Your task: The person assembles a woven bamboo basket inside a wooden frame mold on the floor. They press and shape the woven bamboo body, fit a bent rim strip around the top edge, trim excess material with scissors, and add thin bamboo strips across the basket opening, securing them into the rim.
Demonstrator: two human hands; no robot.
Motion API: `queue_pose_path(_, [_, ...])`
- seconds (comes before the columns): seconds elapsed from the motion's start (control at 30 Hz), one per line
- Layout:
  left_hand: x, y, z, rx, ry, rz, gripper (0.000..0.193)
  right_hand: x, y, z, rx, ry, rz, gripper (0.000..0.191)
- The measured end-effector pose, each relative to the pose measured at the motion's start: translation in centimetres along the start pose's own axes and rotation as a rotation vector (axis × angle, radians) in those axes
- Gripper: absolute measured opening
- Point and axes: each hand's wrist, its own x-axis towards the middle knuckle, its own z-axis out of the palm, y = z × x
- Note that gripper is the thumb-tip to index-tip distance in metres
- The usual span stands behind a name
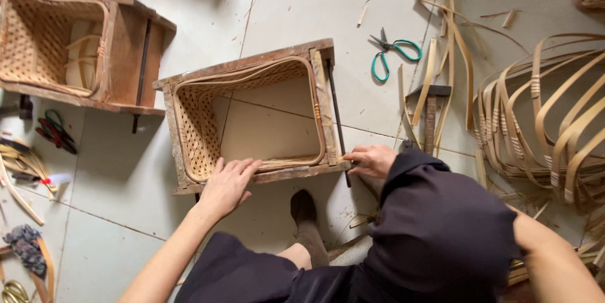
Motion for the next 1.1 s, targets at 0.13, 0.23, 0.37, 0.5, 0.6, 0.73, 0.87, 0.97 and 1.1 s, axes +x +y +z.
queue_pose_path(0.13, [5.0,3.5,-2.5,-0.205,-0.080,0.063,0.083,-0.1,-0.2,1.1,0.093,-0.018,0.140,0.042])
queue_pose_path(0.23, [9.6,8.6,-1.4,-0.378,-0.187,-0.085,0.085,-2.4,0.4,1.6,0.422,0.188,-0.014,0.034])
queue_pose_path(0.37, [11.5,12.5,1.6,-0.524,-0.120,-0.212,0.063,-7.7,1.2,2.0,0.436,0.477,0.244,0.024])
queue_pose_path(0.5, [9.8,11.8,4.0,-0.505,0.236,0.119,0.091,-12.6,2.9,1.3,0.213,0.782,0.550,0.020])
queue_pose_path(0.6, [8.9,11.2,5.3,-0.364,0.198,0.025,0.083,-13.7,3.7,1.5,0.075,0.859,0.640,0.019])
queue_pose_path(0.73, [10.1,11.5,5.4,-0.384,0.112,0.008,0.080,-11.9,4.6,2.3,0.095,0.795,0.727,0.018])
queue_pose_path(0.87, [14.1,14.0,4.2,-0.368,0.159,-0.023,0.079,-11.1,4.6,3.2,0.042,0.352,1.001,0.035])
queue_pose_path(0.97, [17.0,16.5,3.2,-0.418,0.216,-0.051,0.084,-12.3,3.1,5.0,-0.011,0.593,0.876,0.033])
queue_pose_path(1.1, [18.8,16.5,2.5,-0.583,0.154,-0.070,0.058,-13.3,-0.2,8.2,-0.012,0.385,0.848,0.034])
